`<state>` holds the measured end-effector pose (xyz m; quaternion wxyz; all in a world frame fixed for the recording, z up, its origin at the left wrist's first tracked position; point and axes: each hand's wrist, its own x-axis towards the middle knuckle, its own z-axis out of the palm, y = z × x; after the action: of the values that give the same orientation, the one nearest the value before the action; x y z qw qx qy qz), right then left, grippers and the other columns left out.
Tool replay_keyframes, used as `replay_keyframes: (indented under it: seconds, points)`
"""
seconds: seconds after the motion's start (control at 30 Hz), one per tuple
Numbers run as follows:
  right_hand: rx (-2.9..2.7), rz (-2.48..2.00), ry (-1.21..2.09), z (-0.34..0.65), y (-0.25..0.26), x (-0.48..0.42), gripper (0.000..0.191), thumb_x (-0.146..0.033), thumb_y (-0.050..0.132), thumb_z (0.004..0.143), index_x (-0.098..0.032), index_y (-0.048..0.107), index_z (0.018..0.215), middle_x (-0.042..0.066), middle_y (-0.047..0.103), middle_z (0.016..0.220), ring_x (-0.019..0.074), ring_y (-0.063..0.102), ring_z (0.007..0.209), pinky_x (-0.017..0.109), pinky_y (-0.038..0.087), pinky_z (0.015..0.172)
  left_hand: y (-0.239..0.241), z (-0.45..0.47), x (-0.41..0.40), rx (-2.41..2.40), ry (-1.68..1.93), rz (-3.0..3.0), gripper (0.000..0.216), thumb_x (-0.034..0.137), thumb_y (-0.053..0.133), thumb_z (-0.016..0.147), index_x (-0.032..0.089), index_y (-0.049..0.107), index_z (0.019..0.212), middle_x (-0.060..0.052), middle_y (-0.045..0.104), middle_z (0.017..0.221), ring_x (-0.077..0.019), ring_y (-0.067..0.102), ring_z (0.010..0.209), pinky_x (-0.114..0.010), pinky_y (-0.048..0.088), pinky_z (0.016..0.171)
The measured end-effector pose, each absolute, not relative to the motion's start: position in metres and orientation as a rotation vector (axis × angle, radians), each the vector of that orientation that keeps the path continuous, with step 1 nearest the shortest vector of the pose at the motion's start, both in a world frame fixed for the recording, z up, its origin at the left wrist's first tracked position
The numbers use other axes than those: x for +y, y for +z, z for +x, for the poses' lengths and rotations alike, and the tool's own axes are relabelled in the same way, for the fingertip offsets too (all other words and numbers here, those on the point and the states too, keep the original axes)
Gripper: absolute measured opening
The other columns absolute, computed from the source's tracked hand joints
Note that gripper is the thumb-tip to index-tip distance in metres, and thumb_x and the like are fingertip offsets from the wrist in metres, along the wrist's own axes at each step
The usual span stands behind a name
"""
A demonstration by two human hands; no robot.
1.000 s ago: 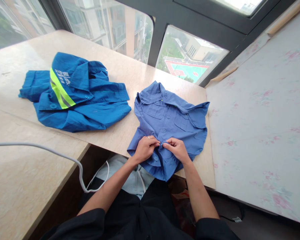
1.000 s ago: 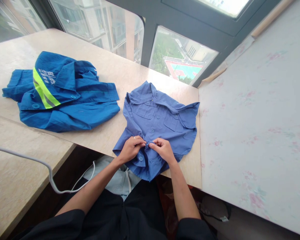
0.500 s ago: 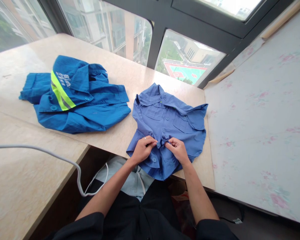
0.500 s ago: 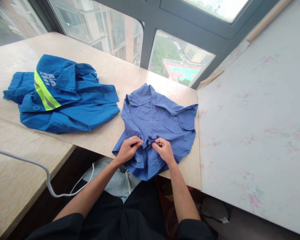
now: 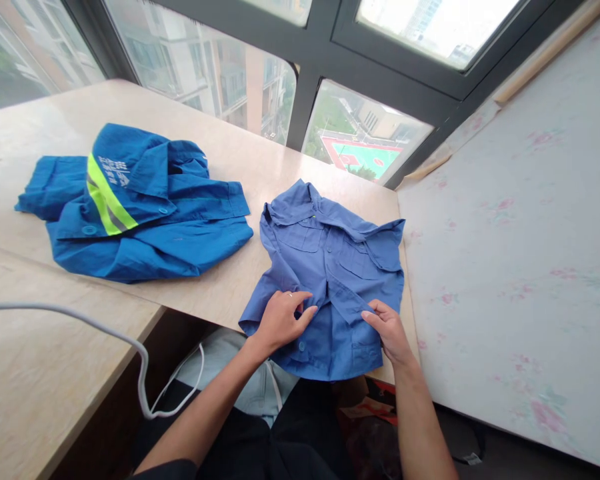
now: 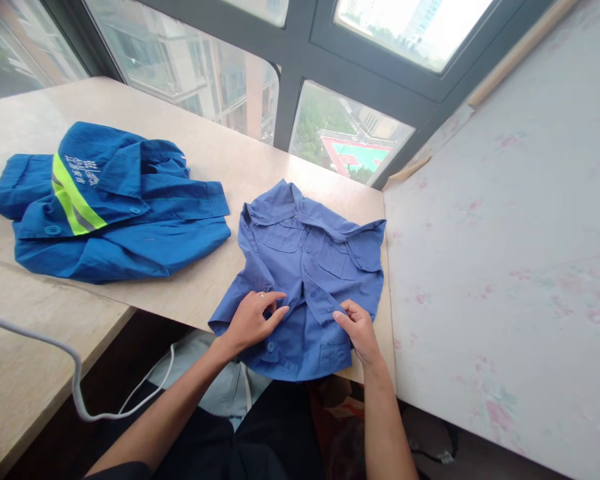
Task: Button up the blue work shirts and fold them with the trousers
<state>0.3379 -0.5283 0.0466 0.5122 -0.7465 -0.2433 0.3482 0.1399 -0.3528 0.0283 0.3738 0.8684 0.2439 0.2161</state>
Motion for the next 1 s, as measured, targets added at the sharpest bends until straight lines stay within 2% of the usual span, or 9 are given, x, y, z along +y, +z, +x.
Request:
replay_keyframes:
  seconds: [0.17, 0.23, 0.33, 0.43, 0.5, 0.6, 0.73, 0.83, 1.0]
  points:
    - [-0.729, -2.065, 0.658, 0.348, 0.046, -0.521, 0.019, -0.036, 0.066, 0.072, -0.021, 0.059, 0.081, 0.001, 0.061, 0.071, 0.0173, 0.056, 0.065, 0.029, 0.045, 0.059, 0.042, 0.156, -0.351, 0.810, 0.380, 2.421, 0.037, 0.038, 0.062, 0.088, 0.018, 0.060, 0.119, -0.001, 0.065, 0.064, -0.0216, 0.062, 0.062, -0.031, 0.037, 0.061]
    - [-0.781, -2.136, 0.480, 0.347, 0.049, -0.513, 0.026, -0.027, 0.061, 0.071, -0.020, 0.060, 0.097, 0.006, 0.067, 0.089, 0.0212, 0.062, 0.081, 0.034, 0.050, 0.070, 0.050, 0.167, -0.349, 0.818, 0.392, 2.508, 0.033, 0.037, 0.062, 0.088, 0.018, 0.061, 0.115, -0.004, 0.066, 0.071, -0.0235, 0.063, 0.068, -0.032, 0.038, 0.062]
    - [-1.000, -2.110, 0.314, 0.340, 0.064, -0.494, 0.042, -0.018, 0.052, 0.076, -0.021, 0.057, 0.117, 0.011, 0.065, 0.114, 0.0242, 0.062, 0.103, 0.040, 0.050, 0.087, 0.057, 0.185, -0.344, 0.775, 0.455, 2.600, 0.027, 0.034, 0.064, 0.087, 0.018, 0.063, 0.108, -0.010, 0.066, 0.088, -0.0277, 0.061, 0.084, -0.034, 0.041, 0.067]
    - [-1.335, -2.002, 0.329, 0.332, 0.077, -0.467, 0.038, -0.018, 0.050, 0.085, -0.023, 0.058, 0.121, 0.011, 0.061, 0.122, 0.0246, 0.057, 0.114, 0.041, 0.047, 0.096, 0.056, 0.200, -0.339, 0.744, 0.424, 2.628, 0.024, 0.030, 0.065, 0.085, 0.018, 0.065, 0.106, -0.012, 0.064, 0.095, -0.0290, 0.059, 0.090, -0.036, 0.043, 0.070]
    - [-1.446, -2.002, 0.392, 0.333, 0.078, -0.448, 0.032, -0.022, 0.054, 0.088, -0.022, 0.061, 0.119, 0.010, 0.062, 0.121, 0.0247, 0.058, 0.112, 0.040, 0.047, 0.095, 0.051, 0.207, -0.335, 0.704, 0.386, 2.629, 0.023, 0.025, 0.064, 0.085, 0.019, 0.066, 0.107, -0.011, 0.063, 0.095, -0.0271, 0.058, 0.087, -0.036, 0.043, 0.070]
    - [-1.471, -2.095, 0.517, 0.343, 0.064, -0.426, 0.028, -0.027, 0.062, 0.086, -0.021, 0.065, 0.113, 0.008, 0.068, 0.107, 0.0219, 0.063, 0.093, 0.035, 0.049, 0.084, 0.042, 0.212, -0.330, 0.644, 0.375, 2.634, 0.025, 0.016, 0.061, 0.084, 0.020, 0.067, 0.108, -0.010, 0.062, 0.094, -0.0244, 0.057, 0.085, -0.034, 0.043, 0.069]
    - [-1.410, -2.102, 0.682, 0.362, 0.044, -0.416, 0.014, -0.029, 0.066, 0.085, -0.020, 0.072, 0.095, 0.003, 0.071, 0.084, 0.0160, 0.061, 0.070, 0.028, 0.046, 0.068, 0.034, 0.214, -0.328, 0.665, 0.380, 2.604, 0.023, 0.027, 0.061, 0.087, 0.021, 0.069, 0.108, -0.010, 0.063, 0.098, -0.0245, 0.056, 0.089, -0.035, 0.044, 0.073]
    - [-1.346, -2.034, 0.791, 0.371, 0.039, -0.419, 0.012, -0.029, 0.066, 0.085, -0.019, 0.073, 0.085, 0.001, 0.071, 0.076, 0.0148, 0.061, 0.067, 0.025, 0.043, 0.064, 0.032, 0.215, -0.328, 0.731, 0.372, 2.570, 0.027, 0.033, 0.062, 0.087, 0.021, 0.068, 0.110, -0.009, 0.064, 0.101, -0.0248, 0.056, 0.095, -0.036, 0.044, 0.079]
    - [-1.344, -1.960, 0.864, 0.373, 0.040, -0.425, 0.015, -0.030, 0.064, 0.087, -0.020, 0.074, 0.085, -0.001, 0.069, 0.071, 0.0122, 0.058, 0.062, 0.023, 0.039, 0.059, 0.028, 0.216, -0.328, 0.751, 0.384, 2.552, 0.026, 0.023, 0.062, 0.084, 0.021, 0.071, 0.107, -0.007, 0.067, 0.102, -0.0238, 0.056, 0.094, -0.036, 0.043, 0.079]
